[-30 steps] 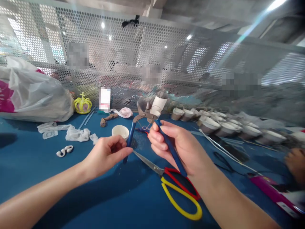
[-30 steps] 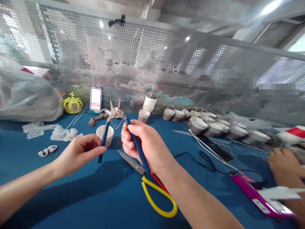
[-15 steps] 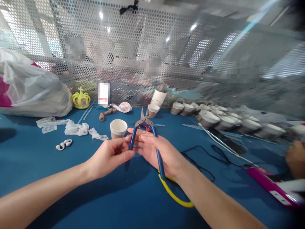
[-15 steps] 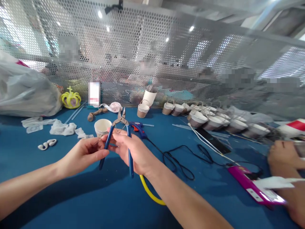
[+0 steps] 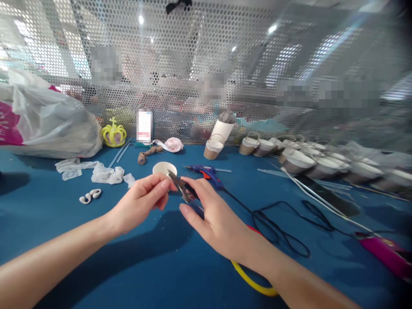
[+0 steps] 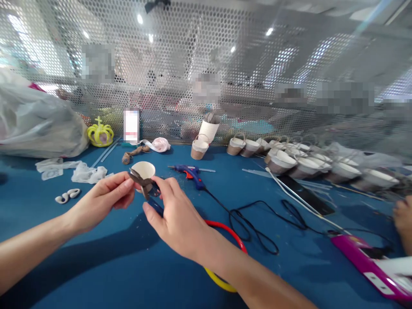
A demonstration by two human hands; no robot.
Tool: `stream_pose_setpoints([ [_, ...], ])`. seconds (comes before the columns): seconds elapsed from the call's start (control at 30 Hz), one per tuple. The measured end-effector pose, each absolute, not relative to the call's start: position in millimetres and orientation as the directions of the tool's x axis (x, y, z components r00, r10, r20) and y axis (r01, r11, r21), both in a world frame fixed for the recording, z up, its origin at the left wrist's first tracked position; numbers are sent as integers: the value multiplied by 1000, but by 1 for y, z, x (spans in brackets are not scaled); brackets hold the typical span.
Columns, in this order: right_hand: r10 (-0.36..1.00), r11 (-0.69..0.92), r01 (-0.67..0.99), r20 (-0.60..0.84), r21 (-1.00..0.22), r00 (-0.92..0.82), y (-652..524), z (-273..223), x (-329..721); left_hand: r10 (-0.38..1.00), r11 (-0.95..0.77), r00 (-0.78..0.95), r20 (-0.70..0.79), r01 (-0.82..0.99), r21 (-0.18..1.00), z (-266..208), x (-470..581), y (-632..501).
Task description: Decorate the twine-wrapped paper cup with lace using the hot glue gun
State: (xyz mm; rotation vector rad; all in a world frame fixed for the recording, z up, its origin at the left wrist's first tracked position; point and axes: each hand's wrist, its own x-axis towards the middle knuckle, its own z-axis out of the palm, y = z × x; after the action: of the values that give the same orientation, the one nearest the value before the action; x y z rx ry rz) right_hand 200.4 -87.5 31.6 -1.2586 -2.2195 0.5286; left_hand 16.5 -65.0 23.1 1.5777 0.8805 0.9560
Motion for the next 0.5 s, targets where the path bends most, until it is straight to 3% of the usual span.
stream_pose_setpoints([
  [0.3, 845, 517, 775, 358, -363, -397, -80, 23, 201, 911, -302, 349, 219, 204, 931, 17, 16, -63],
  [0.5, 813, 559, 771, 385, -307, -436, -77, 21, 203, 895, -362, 359, 264, 243, 900, 16, 15, -63],
])
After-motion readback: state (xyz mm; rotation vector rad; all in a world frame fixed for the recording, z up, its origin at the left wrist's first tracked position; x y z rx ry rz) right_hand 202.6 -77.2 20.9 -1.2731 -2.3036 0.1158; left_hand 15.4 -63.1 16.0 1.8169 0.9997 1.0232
